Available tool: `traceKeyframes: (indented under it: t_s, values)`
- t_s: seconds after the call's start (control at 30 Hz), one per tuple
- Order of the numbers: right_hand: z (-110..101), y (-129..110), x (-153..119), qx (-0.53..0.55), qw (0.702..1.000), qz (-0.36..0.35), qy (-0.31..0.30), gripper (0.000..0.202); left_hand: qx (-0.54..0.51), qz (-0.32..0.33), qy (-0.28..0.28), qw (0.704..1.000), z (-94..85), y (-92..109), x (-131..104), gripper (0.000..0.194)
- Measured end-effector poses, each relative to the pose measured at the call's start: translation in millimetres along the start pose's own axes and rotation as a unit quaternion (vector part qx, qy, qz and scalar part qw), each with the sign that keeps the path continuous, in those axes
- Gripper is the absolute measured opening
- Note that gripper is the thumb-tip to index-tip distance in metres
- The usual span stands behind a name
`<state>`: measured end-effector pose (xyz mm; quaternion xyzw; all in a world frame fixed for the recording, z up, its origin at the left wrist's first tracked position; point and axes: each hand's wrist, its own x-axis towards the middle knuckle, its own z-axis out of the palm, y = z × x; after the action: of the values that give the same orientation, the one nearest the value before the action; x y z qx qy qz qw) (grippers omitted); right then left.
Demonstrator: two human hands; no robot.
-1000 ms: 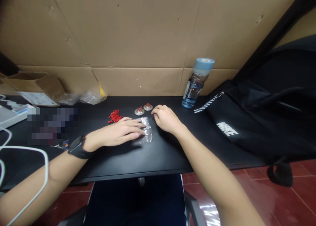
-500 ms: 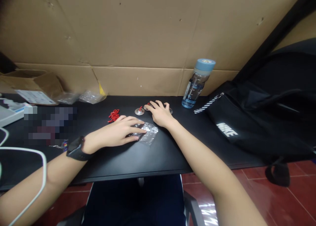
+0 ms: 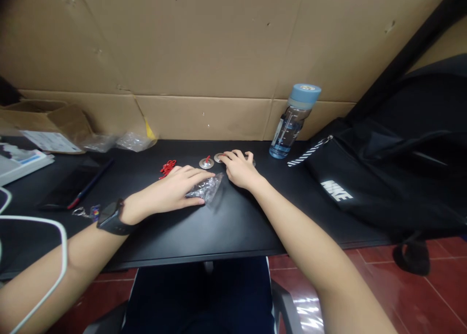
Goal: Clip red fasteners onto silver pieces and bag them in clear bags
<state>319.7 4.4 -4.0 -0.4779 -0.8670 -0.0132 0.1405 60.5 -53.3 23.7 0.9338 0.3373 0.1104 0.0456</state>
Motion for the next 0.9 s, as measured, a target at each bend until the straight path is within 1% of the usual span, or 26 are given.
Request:
traceKeyframes:
  t_s: [0.07, 0.13, 0.23, 0.3, 0.4, 0.5, 0.6, 0.7, 0.83, 0.9]
  values:
    - [-9.7, 0.4, -3.9, 0.031, 0.999, 0.002, 0.02, 0.045, -0.013, -0.007, 0.02, 1.0, -2.3, -0.2, 0.6, 0.066]
    - [-21.8, 0.0, -8.7, 0.094, 0.995, -0.013, 0.039, 0.042, -0.032, -0.015, 0.042, 0.998, -4.1, -0.3, 1.2, 0.066]
    - [-38.6, -3.7, -15.8, 0.204, 0.974, -0.085, 0.052, 0.05, -0.047, -0.03, 0.071, 0.996, -6.3, -0.6, 1.6, 0.064]
    - [-45.1, -8.0, -19.4, 0.235, 0.963, -0.124, 0.051, 0.052, -0.047, -0.036, 0.081, 0.995, -7.8, -2.0, 1.1, 0.063]
    - [-46.9, -13.8, -22.4, 0.213, 0.968, -0.134, 0.025, 0.035, -0.038, -0.043, 0.068, 0.996, -10.1, -7.7, -1.2, 0.067]
    - [-44.2, -15.4, -23.0, 0.19, 0.973, -0.133, -0.001, 0.023, -0.033, -0.029, 0.015, 0.999, -10.7, -16.3, -4.1, 0.07]
    - [-43.0, -14.1, -22.3, 0.191, 0.972, -0.138, 0.004, 0.015, -0.037, 0.0, -0.024, 0.999, -8.6, -22.5, -4.9, 0.061]
    - [-44.9, -13.2, -21.8, 0.202, 0.969, -0.142, 0.009, 0.007, -0.042, 0.008, -0.016, 0.999, -6.2, -23.9, -3.4, 0.047]
    - [-47.5, -13.5, -22.8, 0.203, 0.969, -0.142, 0.002, 0.011, -0.04, 0.007, 0.014, 0.999, -6.0, -22.9, -1.3, 0.028]
    - [-47.8, -13.1, -23.4, 0.203, 0.97, -0.136, 0.005, 0.013, -0.041, 0.014, 0.008, 0.999, -6.2, -22.7, -0.7, 0.024]
